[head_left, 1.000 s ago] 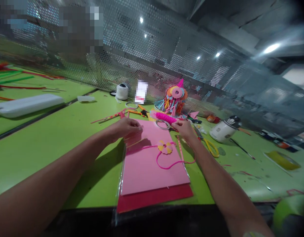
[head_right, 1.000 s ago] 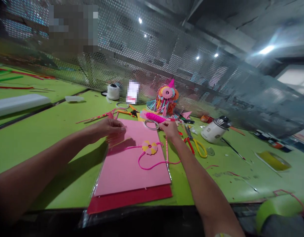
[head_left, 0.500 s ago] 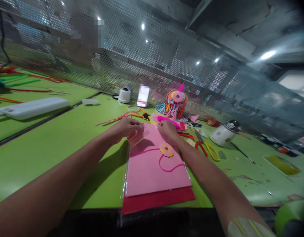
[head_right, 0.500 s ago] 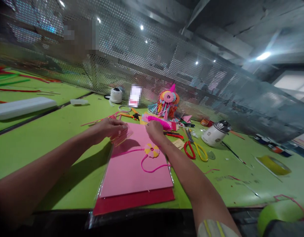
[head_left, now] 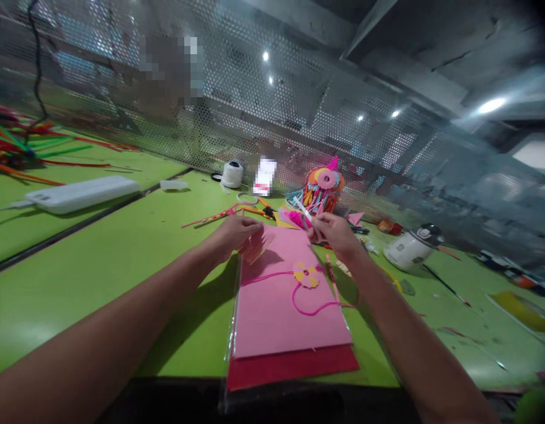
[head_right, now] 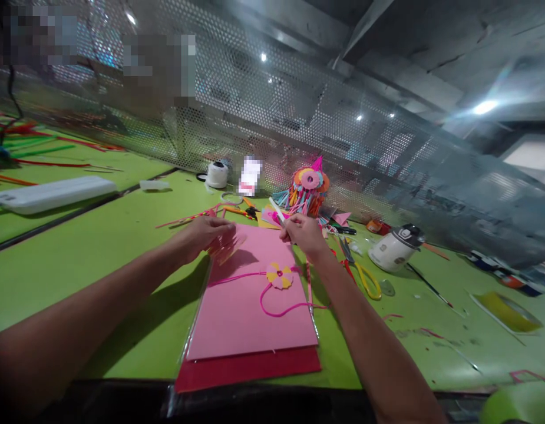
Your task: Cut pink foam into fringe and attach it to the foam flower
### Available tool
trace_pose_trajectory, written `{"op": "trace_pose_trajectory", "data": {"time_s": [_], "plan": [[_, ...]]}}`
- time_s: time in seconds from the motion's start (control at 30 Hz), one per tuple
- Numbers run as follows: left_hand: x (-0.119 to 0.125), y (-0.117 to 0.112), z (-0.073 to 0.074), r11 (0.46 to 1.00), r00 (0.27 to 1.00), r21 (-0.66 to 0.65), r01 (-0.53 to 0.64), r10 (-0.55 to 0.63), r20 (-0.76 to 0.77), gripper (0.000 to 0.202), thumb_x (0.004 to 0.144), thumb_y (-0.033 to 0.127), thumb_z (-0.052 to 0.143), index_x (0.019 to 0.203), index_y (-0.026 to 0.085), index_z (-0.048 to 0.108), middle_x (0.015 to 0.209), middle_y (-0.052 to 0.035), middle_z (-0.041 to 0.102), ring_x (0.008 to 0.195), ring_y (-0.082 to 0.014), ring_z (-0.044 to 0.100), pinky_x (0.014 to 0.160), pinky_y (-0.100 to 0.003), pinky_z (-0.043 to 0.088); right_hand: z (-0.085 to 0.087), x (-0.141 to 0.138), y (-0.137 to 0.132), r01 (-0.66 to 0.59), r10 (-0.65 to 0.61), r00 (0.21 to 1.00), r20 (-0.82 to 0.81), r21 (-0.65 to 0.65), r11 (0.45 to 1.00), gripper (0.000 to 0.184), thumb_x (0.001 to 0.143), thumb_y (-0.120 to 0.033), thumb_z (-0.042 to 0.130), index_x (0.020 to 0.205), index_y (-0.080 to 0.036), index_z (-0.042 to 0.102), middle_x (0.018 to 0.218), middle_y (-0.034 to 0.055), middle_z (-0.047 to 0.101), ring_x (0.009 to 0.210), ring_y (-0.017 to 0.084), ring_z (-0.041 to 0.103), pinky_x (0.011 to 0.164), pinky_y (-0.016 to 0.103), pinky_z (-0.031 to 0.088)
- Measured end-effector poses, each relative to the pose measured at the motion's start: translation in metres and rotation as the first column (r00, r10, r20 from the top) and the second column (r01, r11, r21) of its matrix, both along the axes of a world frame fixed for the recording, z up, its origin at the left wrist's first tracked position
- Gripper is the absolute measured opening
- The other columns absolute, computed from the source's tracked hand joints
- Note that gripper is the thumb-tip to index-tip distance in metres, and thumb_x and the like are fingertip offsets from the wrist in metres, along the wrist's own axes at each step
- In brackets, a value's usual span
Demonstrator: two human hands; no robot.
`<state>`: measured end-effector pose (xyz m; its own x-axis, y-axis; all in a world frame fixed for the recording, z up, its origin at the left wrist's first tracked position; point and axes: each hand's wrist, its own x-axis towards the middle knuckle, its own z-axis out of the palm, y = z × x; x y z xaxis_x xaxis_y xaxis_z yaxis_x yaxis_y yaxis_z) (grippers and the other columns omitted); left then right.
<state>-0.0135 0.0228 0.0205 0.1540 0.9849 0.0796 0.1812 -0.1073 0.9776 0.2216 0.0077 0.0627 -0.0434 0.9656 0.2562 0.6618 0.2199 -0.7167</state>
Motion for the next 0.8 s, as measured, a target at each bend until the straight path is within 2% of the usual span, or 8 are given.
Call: {"op": "trace_pose_trajectory", "data": {"time_s": [0.07, 0.17, 0.33, 0.5, 0.67, 0.8], "plan": [[0.004, -0.003, 0.001, 1.000, 1.000, -0.007, 0.008, -0.008, -0.004, 0.022, 0.066, 0.035, 0.061, 0.066, 0.013, 0.065, 0.051, 0.0008, 0.052, 0.043, -0.0082, 0.039, 0.044, -0.022, 0.027, 0.008, -0.004, -0.026, -0.178, 0.186, 0.961, -0.205, 0.055, 0.982, 0.016, 0.081, -0.029, 0.047, 0.072, -0.017, 0.050, 0.058, -0.0008, 0.059, 0.053, 0.010, 0.054, 0.056, 0.021, 0.045], [0.010, -0.009, 0.002, 1.000, 1.000, -0.003, 0.013, -0.013, 0.010, 0.019, 0.065, 0.031, 0.060, 0.062, 0.013, 0.063, 0.048, 0.0013, 0.051, 0.043, -0.0079, 0.039, 0.044, -0.022, 0.028, 0.009, -0.017, -0.052, -0.262, 0.278, 0.923, -0.265, 0.096, 0.960, 0.014, 0.082, -0.029, 0.048, 0.075, -0.017, 0.051, 0.054, -0.0030, 0.053, 0.052, 0.009, 0.050, 0.054, 0.021, 0.043], [0.014, -0.012, 0.003, 0.999, 0.992, 0.030, -0.022, 0.018, 0.127, 0.018, 0.066, 0.029, 0.058, 0.058, 0.013, 0.061, 0.048, 0.0007, 0.052, 0.043, -0.0077, 0.040, 0.044, -0.022, 0.030, -0.004, -0.033, -0.063, -0.193, 0.219, 0.952, -0.216, 0.133, 0.972, 0.018, 0.082, -0.033, 0.052, 0.072, -0.018, 0.049, 0.054, -0.0047, 0.046, 0.048, 0.009, 0.044, 0.047, 0.021, 0.036], [0.011, -0.012, 0.007, 0.997, 0.992, 0.054, -0.052, 0.045, 0.118, 0.019, 0.066, 0.029, 0.058, 0.066, 0.012, 0.067, 0.053, -0.0013, 0.058, 0.046, -0.0093, 0.045, 0.046, -0.022, 0.032, -0.012, -0.035, -0.062, -0.136, 0.162, 0.979, -0.126, 0.195, 0.971, 0.021, 0.082, -0.035, 0.053, 0.071, -0.018, 0.049, 0.056, -0.0043, 0.045, 0.051, 0.010, 0.045, 0.050, 0.021, 0.036], [0.014, -0.016, 0.012, 0.984, 0.969, 0.059, -0.170, 0.156, 0.192, 0.022, 0.065, 0.030, 0.061, 0.073, 0.012, 0.070, 0.058, -0.0013, 0.060, 0.050, -0.0094, 0.046, 0.050, -0.023, 0.036, -0.025, -0.037, -0.056, -0.096, 0.128, 0.973, -0.191, 0.167, 0.981, 0.023, 0.082, -0.038, 0.053, 0.071, -0.019, 0.048, 0.054, -0.0049, 0.044, 0.049, 0.010, 0.045, 0.047, 0.021, 0.036], [0.016, -0.019, 0.012, 0.986, 0.966, 0.048, -0.163, 0.149, 0.213, 0.023, 0.065, 0.032, 0.061, 0.072, 0.012, 0.070, 0.056, -0.0011, 0.058, 0.049, -0.0098, 0.045, 0.048, -0.023, 0.034, -0.031, -0.041, -0.054, -0.072, 0.103, 0.973, -0.209, 0.147, 0.986, 0.025, 0.082, -0.041, 0.052, 0.070, -0.019, 0.047, 0.052, -0.0047, 0.046, 0.045, 0.010, 0.046, 0.042, 0.020, 0.033]]}}
